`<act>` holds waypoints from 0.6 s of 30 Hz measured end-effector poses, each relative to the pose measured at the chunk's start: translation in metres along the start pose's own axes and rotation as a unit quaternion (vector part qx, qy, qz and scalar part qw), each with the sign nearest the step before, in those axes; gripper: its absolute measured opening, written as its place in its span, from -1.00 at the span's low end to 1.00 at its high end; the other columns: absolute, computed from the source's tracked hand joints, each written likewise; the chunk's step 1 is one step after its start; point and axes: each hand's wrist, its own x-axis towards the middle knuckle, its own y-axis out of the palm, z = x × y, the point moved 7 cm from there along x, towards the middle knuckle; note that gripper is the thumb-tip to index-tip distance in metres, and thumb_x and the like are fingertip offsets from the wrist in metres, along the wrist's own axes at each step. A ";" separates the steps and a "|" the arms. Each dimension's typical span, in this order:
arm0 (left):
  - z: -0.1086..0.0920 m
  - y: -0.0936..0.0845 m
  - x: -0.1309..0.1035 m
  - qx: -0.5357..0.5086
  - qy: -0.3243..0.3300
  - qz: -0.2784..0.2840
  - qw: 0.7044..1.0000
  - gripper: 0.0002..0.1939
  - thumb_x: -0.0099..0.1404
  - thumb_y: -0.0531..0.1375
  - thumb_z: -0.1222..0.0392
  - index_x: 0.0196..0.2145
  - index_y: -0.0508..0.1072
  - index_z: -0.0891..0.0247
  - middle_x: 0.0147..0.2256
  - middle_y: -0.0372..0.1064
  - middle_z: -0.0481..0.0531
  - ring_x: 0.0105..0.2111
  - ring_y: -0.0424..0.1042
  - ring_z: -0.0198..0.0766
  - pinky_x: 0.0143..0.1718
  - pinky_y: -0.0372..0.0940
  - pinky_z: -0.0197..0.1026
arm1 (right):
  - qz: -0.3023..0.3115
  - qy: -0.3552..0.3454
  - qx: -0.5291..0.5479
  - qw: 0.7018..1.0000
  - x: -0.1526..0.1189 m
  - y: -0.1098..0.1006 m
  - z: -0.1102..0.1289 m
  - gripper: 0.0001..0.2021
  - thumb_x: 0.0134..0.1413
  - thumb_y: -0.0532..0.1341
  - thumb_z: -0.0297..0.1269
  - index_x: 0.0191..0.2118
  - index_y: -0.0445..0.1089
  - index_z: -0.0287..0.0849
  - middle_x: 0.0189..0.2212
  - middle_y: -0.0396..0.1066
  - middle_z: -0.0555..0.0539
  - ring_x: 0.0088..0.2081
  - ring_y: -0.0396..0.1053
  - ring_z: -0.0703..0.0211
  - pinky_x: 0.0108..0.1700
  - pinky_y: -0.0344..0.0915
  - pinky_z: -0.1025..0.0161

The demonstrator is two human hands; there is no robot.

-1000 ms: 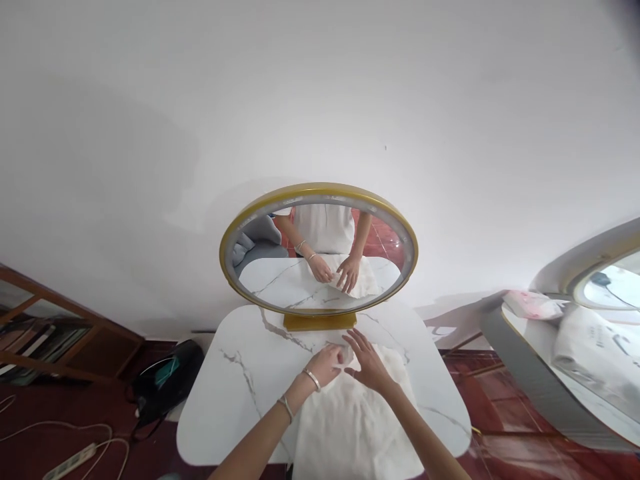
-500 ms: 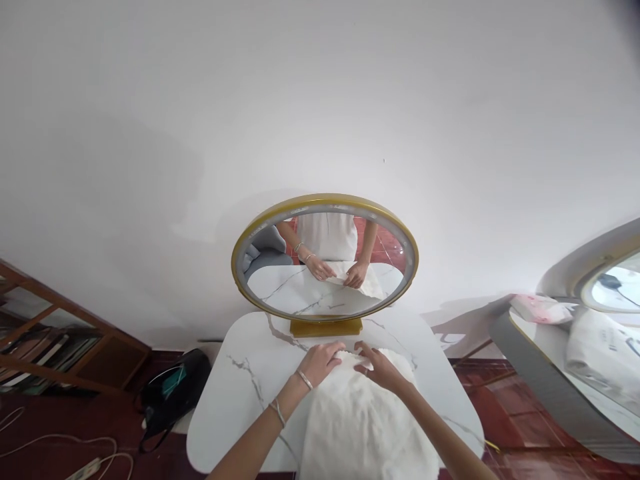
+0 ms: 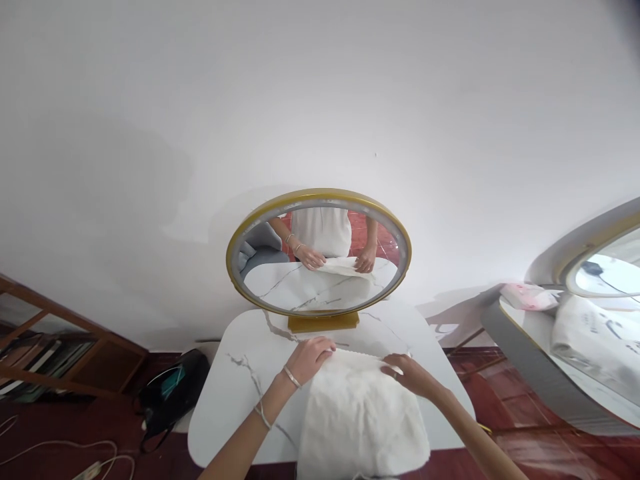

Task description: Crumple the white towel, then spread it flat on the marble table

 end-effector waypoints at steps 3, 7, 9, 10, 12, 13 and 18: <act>-0.006 -0.006 -0.005 0.032 0.026 -0.002 0.999 -0.72 0.39 -0.07 0.19 -0.20 0.44 0.18 -0.27 0.43 -0.03 -0.26 0.41 -0.30 -0.22 0.25 -0.29 | -0.038 0.058 0.018 0.997 -0.015 -0.019 -0.025 -0.63 0.19 0.01 -0.01 -0.39 0.46 -0.09 -0.36 0.50 -0.09 -0.31 0.42 0.07 -0.25 0.30 0.21; -0.013 -0.009 -0.011 0.110 0.047 -0.012 0.993 -0.67 0.43 -0.13 0.18 -0.23 0.41 0.18 -0.34 0.38 -0.03 -0.35 0.37 -0.30 -0.28 0.22 -0.29 | -0.067 0.107 0.028 0.992 -0.038 -0.038 -0.047 -0.61 0.10 0.06 0.05 -0.48 0.43 -0.11 -0.47 0.47 -0.05 -0.38 0.39 0.10 -0.30 0.27 0.26; -0.013 -0.008 -0.013 0.149 0.048 -0.021 0.987 -0.67 0.43 -0.15 0.21 -0.23 0.40 0.17 -0.37 0.35 -0.04 -0.41 0.34 -0.32 -0.32 0.20 -0.29 | -0.080 0.131 0.030 0.988 -0.049 -0.042 -0.052 -0.60 0.05 0.07 0.07 -0.51 0.43 -0.13 -0.49 0.47 -0.05 -0.39 0.38 0.10 -0.32 0.26 0.27; -0.013 -0.007 -0.015 0.164 0.050 -0.025 0.985 -0.67 0.43 -0.15 0.23 -0.24 0.40 0.17 -0.38 0.34 -0.04 -0.43 0.32 -0.33 -0.34 0.19 -0.29 | -0.082 0.143 0.034 0.986 -0.054 -0.043 -0.053 -0.60 0.03 0.08 0.08 -0.52 0.43 -0.13 -0.50 0.47 -0.06 -0.40 0.37 0.10 -0.33 0.26 0.27; -0.012 -0.006 -0.017 0.178 0.058 -0.030 0.982 -0.66 0.42 -0.15 0.29 -0.24 0.40 0.15 -0.39 0.33 -0.06 -0.47 0.31 -0.34 -0.36 0.18 -0.29 | -0.079 0.159 0.045 0.983 -0.062 -0.041 -0.054 -0.60 -0.03 0.10 0.08 -0.53 0.43 -0.14 -0.50 0.47 -0.06 -0.41 0.37 0.10 -0.35 0.25 0.27; -0.012 -0.005 -0.019 0.176 0.062 -0.031 0.982 -0.66 0.41 -0.15 0.31 -0.24 0.40 0.14 -0.38 0.34 -0.06 -0.46 0.31 -0.35 -0.36 0.18 -0.28 | -0.076 0.164 0.046 0.982 -0.065 -0.040 -0.053 -0.61 -0.05 0.11 0.08 -0.55 0.43 -0.14 -0.52 0.46 -0.06 -0.42 0.36 0.11 -0.36 0.25 0.27; -0.008 -0.011 -0.024 0.130 0.066 -0.029 0.989 -0.71 0.39 -0.08 0.28 -0.12 0.39 0.11 -0.25 0.43 -0.07 -0.33 0.41 -0.33 -0.25 0.23 -0.26 | -0.091 0.162 0.032 0.982 -0.075 -0.040 -0.048 -0.63 -0.03 0.12 0.04 -0.57 0.43 -0.14 -0.57 0.44 -0.06 -0.45 0.36 0.11 -0.37 0.25 0.26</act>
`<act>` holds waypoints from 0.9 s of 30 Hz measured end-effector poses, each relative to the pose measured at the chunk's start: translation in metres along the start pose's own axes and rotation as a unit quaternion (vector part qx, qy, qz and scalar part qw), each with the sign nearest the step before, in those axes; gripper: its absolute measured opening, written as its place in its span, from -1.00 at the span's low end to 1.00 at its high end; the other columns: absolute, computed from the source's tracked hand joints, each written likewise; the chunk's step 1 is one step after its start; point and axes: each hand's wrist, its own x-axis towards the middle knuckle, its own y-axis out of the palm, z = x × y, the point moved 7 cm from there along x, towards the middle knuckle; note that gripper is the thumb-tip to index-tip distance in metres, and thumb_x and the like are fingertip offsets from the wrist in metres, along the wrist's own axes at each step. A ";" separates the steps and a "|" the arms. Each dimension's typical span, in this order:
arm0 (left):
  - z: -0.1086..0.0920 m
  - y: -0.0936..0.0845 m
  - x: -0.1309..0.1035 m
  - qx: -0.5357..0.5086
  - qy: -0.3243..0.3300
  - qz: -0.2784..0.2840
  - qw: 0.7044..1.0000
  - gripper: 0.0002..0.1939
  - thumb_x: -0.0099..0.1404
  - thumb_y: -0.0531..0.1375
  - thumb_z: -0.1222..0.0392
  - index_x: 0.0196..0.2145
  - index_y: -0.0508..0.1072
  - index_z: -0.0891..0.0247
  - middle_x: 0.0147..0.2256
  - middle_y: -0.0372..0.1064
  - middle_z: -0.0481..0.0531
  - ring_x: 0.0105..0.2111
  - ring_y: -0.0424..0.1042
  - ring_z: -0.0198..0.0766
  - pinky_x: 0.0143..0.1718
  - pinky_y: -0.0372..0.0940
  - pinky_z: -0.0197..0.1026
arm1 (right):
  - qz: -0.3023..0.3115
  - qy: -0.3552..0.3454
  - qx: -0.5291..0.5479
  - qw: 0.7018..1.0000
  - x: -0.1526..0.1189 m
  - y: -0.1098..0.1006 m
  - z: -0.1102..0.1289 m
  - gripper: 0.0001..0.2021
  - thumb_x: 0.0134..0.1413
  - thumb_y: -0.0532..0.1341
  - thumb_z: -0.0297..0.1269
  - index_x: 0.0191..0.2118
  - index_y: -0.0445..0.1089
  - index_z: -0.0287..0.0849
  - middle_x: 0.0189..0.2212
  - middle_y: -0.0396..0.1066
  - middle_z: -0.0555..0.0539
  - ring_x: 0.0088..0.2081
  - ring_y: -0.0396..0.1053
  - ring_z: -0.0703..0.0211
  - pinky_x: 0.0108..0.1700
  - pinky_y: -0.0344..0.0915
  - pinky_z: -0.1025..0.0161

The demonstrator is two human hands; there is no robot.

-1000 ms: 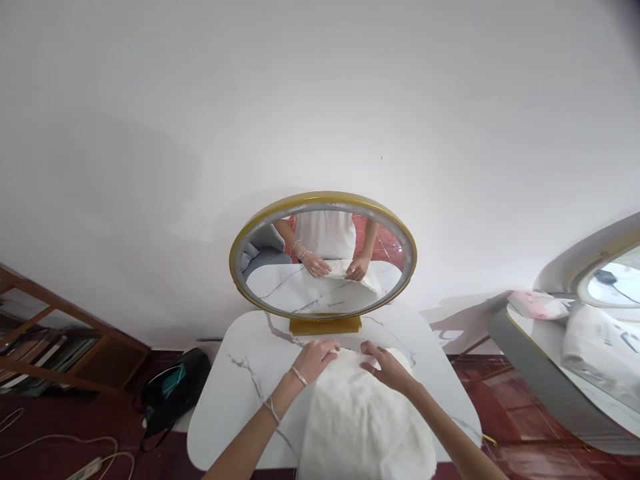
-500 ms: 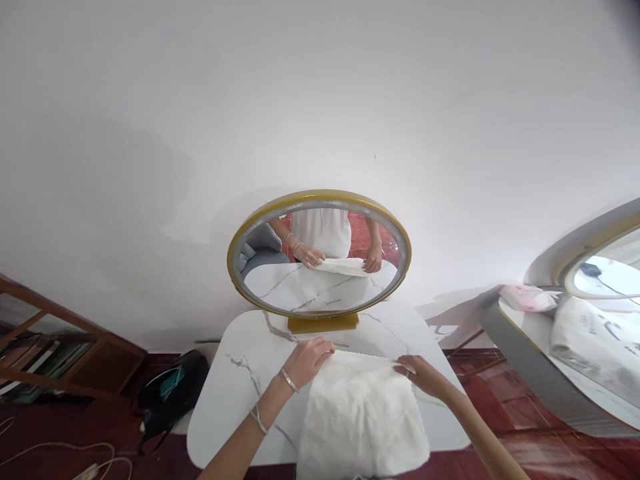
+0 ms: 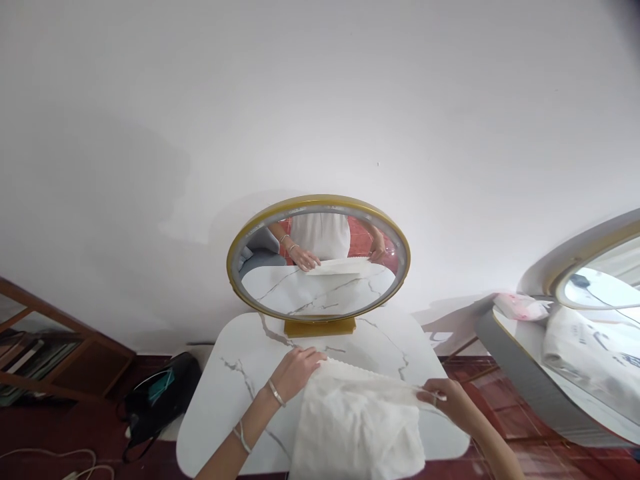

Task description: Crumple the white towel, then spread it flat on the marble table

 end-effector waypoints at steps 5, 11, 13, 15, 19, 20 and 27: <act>0.006 0.004 -0.011 0.013 -0.021 0.003 1.000 -0.73 0.37 -0.05 0.32 -0.10 0.38 0.12 -0.23 0.46 -0.07 -0.32 0.42 -0.30 -0.25 0.23 -0.23 | -0.054 -0.020 0.050 0.997 -0.013 -0.010 0.002 -0.67 -0.04 0.16 0.04 -0.41 0.53 -0.09 -0.39 0.54 -0.13 -0.34 0.46 0.03 -0.28 0.35 0.22; 0.005 0.021 -0.032 0.081 -0.019 0.002 0.996 -0.61 0.25 -0.07 0.49 -0.16 0.38 0.11 -0.43 0.37 -0.09 -0.51 0.31 -0.29 -0.40 0.20 -0.25 | -0.168 -0.032 0.057 0.984 -0.031 -0.019 0.014 -0.63 -0.05 0.20 0.14 -0.44 0.53 -0.07 -0.43 0.55 -0.06 -0.38 0.51 0.05 -0.35 0.42 0.33; 0.001 0.016 -0.037 0.101 -0.011 -0.020 0.995 -0.56 0.21 -0.09 0.53 -0.16 0.39 0.09 -0.42 0.35 -0.07 -0.53 0.28 -0.28 -0.46 0.19 -0.25 | -0.214 -0.041 0.057 0.974 -0.039 -0.023 0.021 -0.61 -0.06 0.20 0.15 -0.44 0.53 -0.08 -0.44 0.55 -0.05 -0.40 0.51 0.08 -0.38 0.42 0.37; -0.004 0.005 -0.042 0.103 -0.005 -0.053 0.993 -0.55 0.21 -0.11 0.53 -0.17 0.40 0.10 -0.42 0.34 -0.04 -0.52 0.28 -0.28 -0.47 0.20 -0.25 | -0.255 -0.050 0.056 0.964 -0.047 -0.027 0.026 -0.63 -0.04 0.20 0.13 -0.41 0.52 -0.09 -0.42 0.55 -0.04 -0.39 0.52 0.10 -0.38 0.42 0.40; -0.011 -0.018 -0.050 0.053 -0.020 -0.122 0.991 -0.58 0.32 -0.14 0.43 -0.06 0.38 0.12 -0.33 0.41 0.00 -0.38 0.40 -0.27 -0.32 0.32 -0.23 | -0.320 -0.076 0.065 0.942 -0.058 -0.031 0.038 -0.69 0.01 0.18 0.02 -0.32 0.47 -0.11 -0.37 0.54 -0.05 -0.33 0.51 0.11 -0.31 0.42 0.39; -0.011 -0.021 -0.051 0.038 -0.027 -0.134 0.990 -0.60 0.34 -0.14 0.40 -0.04 0.36 0.12 -0.29 0.43 0.00 -0.34 0.42 -0.27 -0.29 0.33 -0.23 | -0.332 -0.076 0.061 0.938 -0.059 -0.031 0.041 -0.70 0.01 0.18 0.01 -0.28 0.46 -0.11 -0.36 0.54 -0.05 -0.33 0.51 0.12 -0.32 0.42 0.39; -0.013 -0.042 -0.032 0.012 -0.034 -0.204 0.978 -0.72 0.38 -0.10 0.33 -0.20 0.39 0.17 -0.33 0.47 -0.04 -0.37 0.44 -0.29 -0.34 0.34 -0.24 | -0.348 0.009 0.014 0.938 -0.028 -0.041 0.055 -0.74 -0.08 0.11 -0.09 -0.40 0.48 -0.08 -0.46 0.50 -0.10 -0.41 0.46 0.04 -0.38 0.37 0.22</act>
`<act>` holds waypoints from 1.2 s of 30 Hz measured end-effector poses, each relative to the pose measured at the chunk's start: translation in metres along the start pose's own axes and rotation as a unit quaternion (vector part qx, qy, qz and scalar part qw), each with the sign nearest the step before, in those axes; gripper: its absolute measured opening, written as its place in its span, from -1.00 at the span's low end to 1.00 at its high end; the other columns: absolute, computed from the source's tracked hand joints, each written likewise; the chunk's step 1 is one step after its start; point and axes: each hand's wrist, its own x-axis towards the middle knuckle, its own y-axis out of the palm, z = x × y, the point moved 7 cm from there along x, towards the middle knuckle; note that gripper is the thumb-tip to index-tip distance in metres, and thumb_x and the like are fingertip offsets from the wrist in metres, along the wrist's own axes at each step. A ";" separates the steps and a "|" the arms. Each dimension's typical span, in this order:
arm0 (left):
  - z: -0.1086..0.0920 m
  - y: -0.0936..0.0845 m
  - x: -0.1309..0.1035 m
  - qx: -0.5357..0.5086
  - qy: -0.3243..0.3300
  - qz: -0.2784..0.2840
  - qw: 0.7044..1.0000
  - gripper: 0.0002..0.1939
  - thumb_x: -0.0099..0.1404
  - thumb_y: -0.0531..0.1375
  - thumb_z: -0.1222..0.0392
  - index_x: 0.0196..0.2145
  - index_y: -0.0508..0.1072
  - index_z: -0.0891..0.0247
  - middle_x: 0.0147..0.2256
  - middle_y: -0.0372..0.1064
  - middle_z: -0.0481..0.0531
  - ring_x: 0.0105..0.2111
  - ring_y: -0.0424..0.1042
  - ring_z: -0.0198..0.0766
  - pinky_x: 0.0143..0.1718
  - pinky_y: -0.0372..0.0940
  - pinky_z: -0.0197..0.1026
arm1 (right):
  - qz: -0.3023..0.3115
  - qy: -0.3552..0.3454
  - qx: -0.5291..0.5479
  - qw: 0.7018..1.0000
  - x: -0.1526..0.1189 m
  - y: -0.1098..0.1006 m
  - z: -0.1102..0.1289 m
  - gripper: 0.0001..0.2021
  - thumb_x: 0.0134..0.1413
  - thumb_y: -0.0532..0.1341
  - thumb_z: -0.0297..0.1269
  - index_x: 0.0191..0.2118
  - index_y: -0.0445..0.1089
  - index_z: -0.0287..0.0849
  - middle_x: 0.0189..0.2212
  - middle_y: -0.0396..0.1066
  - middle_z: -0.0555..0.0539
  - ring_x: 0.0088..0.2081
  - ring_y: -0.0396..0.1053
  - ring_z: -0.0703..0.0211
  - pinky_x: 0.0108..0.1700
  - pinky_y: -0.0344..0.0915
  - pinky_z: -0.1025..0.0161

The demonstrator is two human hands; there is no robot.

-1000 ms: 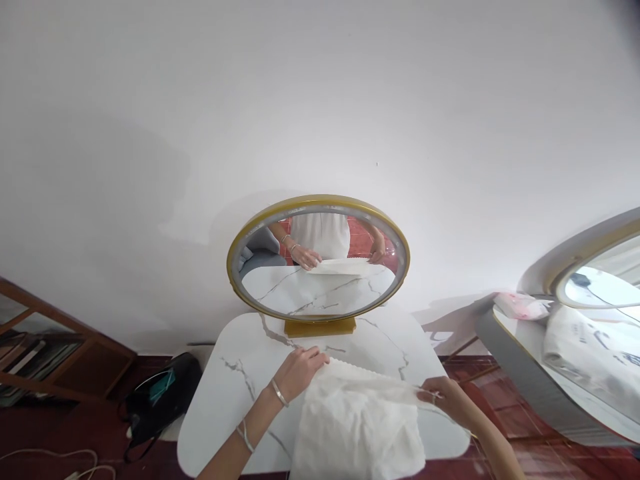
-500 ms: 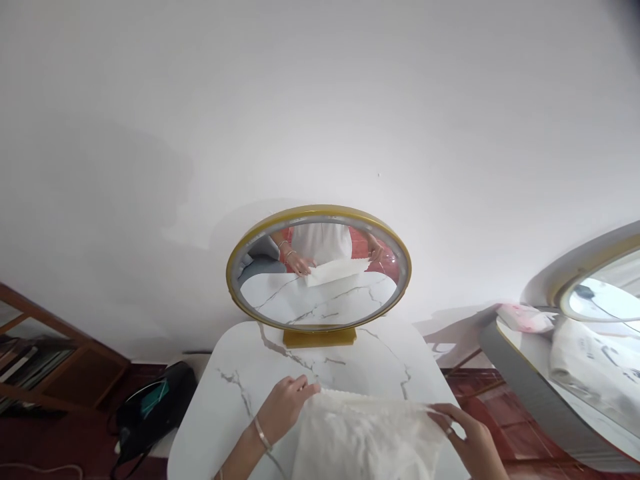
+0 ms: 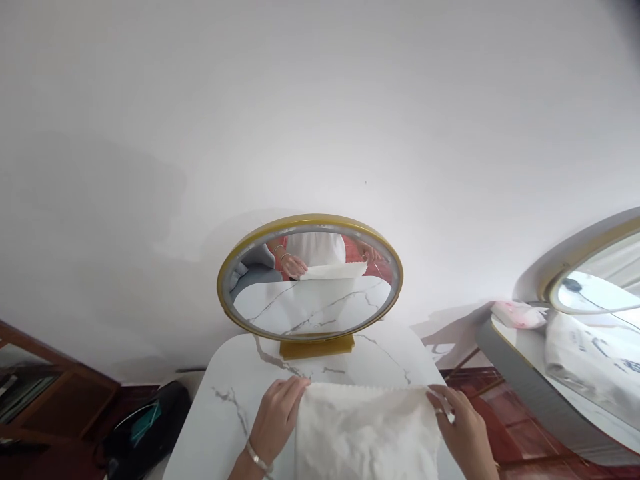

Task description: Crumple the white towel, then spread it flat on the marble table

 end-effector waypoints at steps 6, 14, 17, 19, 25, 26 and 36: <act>0.000 -0.047 0.081 0.021 0.002 -0.112 0.993 -0.81 0.38 -0.04 0.26 -0.26 0.36 0.22 -0.36 0.44 -0.01 -0.36 0.45 -0.31 -0.35 0.32 -0.31 | 0.184 0.160 0.207 0.947 0.067 0.024 0.022 -0.75 -0.19 0.23 -0.07 -0.45 0.42 -0.17 -0.76 0.31 0.06 -0.74 0.25 0.22 -0.59 0.25 0.27; -0.036 -0.122 0.194 0.070 0.084 -0.298 0.948 -0.72 0.37 -0.10 0.34 -0.30 0.39 0.22 -0.27 0.39 0.06 -0.29 0.43 -0.31 -0.35 0.31 -0.32 | -0.284 0.014 0.424 0.860 0.158 -0.019 0.103 -0.67 -0.04 0.28 -0.09 -0.19 0.36 -0.18 -0.38 0.44 -0.06 -0.29 0.48 0.13 -0.10 0.38 0.09; -0.048 -0.117 0.219 0.110 0.128 -0.313 0.935 -0.67 0.38 -0.12 0.35 -0.16 0.42 0.25 -0.06 0.34 0.18 -0.02 0.36 -0.19 -0.05 0.30 -0.18 | -0.294 -0.099 0.403 0.861 0.173 -0.012 0.132 -0.53 0.06 0.23 -0.11 0.06 0.18 -0.13 -0.13 0.38 -0.15 -0.10 0.44 0.07 0.00 0.33 0.01; -0.049 -0.103 0.229 0.157 0.136 -0.301 0.931 -0.66 0.38 -0.04 0.24 0.04 0.33 0.32 0.11 0.22 0.27 0.14 0.21 -0.05 0.12 0.18 -0.04 | -0.258 -0.168 0.334 0.891 0.178 0.002 0.147 -0.44 0.10 0.21 -0.11 0.18 0.05 -0.09 0.09 0.23 -0.25 0.07 0.32 -0.01 0.09 0.25 -0.08; -0.051 -0.081 0.246 0.265 0.149 -0.290 0.908 -0.47 0.37 0.03 0.11 0.25 0.10 0.23 0.25 0.07 0.16 0.30 -0.10 0.01 0.26 -0.11 0.08 | -0.305 -0.251 0.107 0.913 0.173 0.035 0.167 -0.52 0.23 0.08 -0.17 0.23 0.04 -0.07 0.18 0.14 -0.26 0.21 0.11 -0.06 0.13 0.17 -0.17; -0.055 -0.082 0.250 0.268 0.164 -0.293 0.903 -0.50 0.37 0.03 0.13 0.24 0.13 0.22 0.22 0.13 0.13 0.28 -0.05 -0.03 0.27 -0.12 0.05 | -0.324 -0.235 0.105 0.910 0.174 0.037 0.167 -0.53 0.24 0.06 -0.17 0.24 0.05 -0.09 0.15 0.19 -0.26 0.18 0.15 -0.05 0.11 0.18 -0.16; -0.082 -0.106 0.285 0.195 0.233 -0.233 0.923 -0.77 0.40 0.00 0.24 -0.23 0.46 0.23 -0.21 0.43 0.05 -0.07 0.32 -0.21 -0.08 0.21 -0.13 | -0.423 -0.118 0.196 0.877 0.184 0.028 0.190 -0.74 0.25 0.02 -0.14 -0.11 0.34 -0.14 -0.13 0.42 -0.20 -0.04 0.35 0.01 0.00 0.25 -0.05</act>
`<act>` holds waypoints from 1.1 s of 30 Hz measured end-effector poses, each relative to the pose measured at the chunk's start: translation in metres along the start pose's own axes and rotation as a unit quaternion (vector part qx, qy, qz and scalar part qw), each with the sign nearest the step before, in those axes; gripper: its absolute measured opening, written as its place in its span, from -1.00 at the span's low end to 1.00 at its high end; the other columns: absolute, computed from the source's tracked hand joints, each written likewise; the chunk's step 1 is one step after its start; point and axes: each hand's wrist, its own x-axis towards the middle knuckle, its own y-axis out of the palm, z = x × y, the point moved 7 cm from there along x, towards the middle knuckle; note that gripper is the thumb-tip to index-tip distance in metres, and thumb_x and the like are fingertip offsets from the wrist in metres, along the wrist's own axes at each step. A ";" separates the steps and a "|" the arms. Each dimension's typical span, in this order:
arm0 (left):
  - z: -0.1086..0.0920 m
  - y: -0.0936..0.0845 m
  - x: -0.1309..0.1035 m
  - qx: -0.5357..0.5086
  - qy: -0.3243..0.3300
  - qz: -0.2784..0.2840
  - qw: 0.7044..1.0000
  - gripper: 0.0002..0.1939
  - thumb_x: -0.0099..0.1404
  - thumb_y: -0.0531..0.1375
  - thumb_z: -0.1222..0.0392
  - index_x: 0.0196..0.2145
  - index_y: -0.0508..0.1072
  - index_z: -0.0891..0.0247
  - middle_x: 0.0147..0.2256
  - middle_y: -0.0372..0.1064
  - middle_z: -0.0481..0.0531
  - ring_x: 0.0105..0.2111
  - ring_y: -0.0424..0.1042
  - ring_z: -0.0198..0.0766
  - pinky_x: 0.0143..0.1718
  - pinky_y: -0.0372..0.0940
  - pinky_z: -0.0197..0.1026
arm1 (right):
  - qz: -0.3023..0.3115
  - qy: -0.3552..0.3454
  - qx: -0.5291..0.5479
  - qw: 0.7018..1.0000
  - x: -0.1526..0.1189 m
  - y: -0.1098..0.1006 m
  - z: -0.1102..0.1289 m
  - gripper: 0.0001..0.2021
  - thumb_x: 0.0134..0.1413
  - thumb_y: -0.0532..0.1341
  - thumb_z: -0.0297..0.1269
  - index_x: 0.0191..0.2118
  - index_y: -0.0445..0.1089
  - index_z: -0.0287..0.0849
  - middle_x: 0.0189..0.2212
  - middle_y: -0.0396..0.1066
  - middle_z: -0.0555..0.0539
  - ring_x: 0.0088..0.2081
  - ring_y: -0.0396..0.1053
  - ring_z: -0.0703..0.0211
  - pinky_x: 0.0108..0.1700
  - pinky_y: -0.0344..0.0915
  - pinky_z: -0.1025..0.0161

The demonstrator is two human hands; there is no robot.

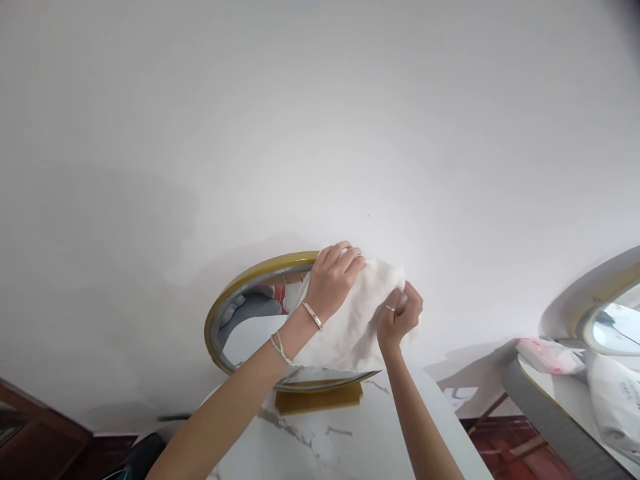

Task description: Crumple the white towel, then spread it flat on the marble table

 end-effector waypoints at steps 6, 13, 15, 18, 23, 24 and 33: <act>0.069 -0.051 -0.032 -0.005 -0.166 -0.040 0.985 -0.76 0.37 0.05 0.12 -0.30 0.50 0.21 -0.29 0.37 0.06 -0.22 0.30 -0.19 -0.19 0.23 -0.13 | 0.045 -0.167 0.033 0.984 0.011 0.029 0.071 -0.80 0.23 0.03 -0.34 -0.12 0.36 -0.10 -0.16 0.46 -0.11 -0.06 0.37 0.05 0.01 0.20 -0.01; 0.078 -0.057 -0.066 0.052 -0.194 -0.028 0.979 -0.69 0.39 -0.07 0.22 -0.11 0.43 0.30 -0.13 0.40 0.17 -0.09 0.32 -0.09 -0.10 0.19 -0.06 | 0.162 -0.327 -0.003 0.931 -0.012 0.067 0.147 -0.73 0.17 0.10 -0.25 -0.02 0.36 -0.01 -0.05 0.43 -0.03 0.06 0.27 0.05 0.15 0.01 0.00; 0.068 -0.047 -0.063 0.054 -0.179 -0.013 0.982 -0.66 0.38 -0.07 0.23 0.00 0.37 0.31 -0.05 0.39 0.19 -0.02 0.30 -0.06 -0.01 0.13 -0.01 | 0.163 -0.329 -0.015 0.930 -0.012 0.069 0.144 -0.72 0.17 0.06 -0.28 -0.02 0.36 0.00 -0.04 0.42 -0.03 0.06 0.27 0.07 0.17 -0.01 0.02; 0.052 -0.030 -0.049 0.044 -0.160 0.001 0.986 -0.61 0.39 -0.09 0.20 0.09 0.30 0.32 0.02 0.35 0.21 0.06 0.26 -0.04 0.07 0.04 0.03 | 0.145 -0.308 -0.020 0.940 -0.003 0.065 0.124 -0.68 0.18 0.02 -0.37 0.00 0.35 -0.03 -0.05 0.42 -0.06 0.07 0.27 0.08 0.17 0.00 0.02; 0.003 0.007 -0.015 0.015 -0.060 0.033 0.998 -0.53 0.39 -0.08 0.01 0.08 0.28 0.38 0.09 0.27 0.24 0.16 0.14 -0.02 0.14 -0.02 0.03 | 0.063 -0.197 -0.018 0.978 0.011 0.036 0.065 -0.69 0.23 -0.06 -0.34 0.00 0.31 -0.10 -0.10 0.41 -0.15 0.01 0.29 0.01 0.05 0.12 -0.06; -0.008 0.015 -0.010 0.010 -0.036 0.041 0.998 -0.49 0.37 -0.07 -0.07 0.06 0.30 0.38 0.08 0.28 0.25 0.15 0.14 0.00 0.14 -0.02 0.04 | 0.052 -0.162 -0.024 0.985 0.011 0.030 0.051 -0.70 0.24 -0.07 -0.31 -0.02 0.31 -0.11 -0.11 0.41 -0.17 -0.01 0.30 0.00 0.02 0.14 -0.06; -0.046 0.049 0.029 0.013 0.026 0.158 0.987 -0.69 0.38 -0.03 0.21 -0.39 0.46 0.28 -0.34 0.38 0.10 -0.22 0.30 -0.11 -0.17 0.16 -0.04 | 0.027 0.081 0.005 0.996 0.007 -0.003 -0.007 -0.71 0.27 -0.04 -0.12 -0.18 0.34 -0.15 -0.23 0.41 -0.15 -0.17 0.30 0.07 -0.08 0.19 0.10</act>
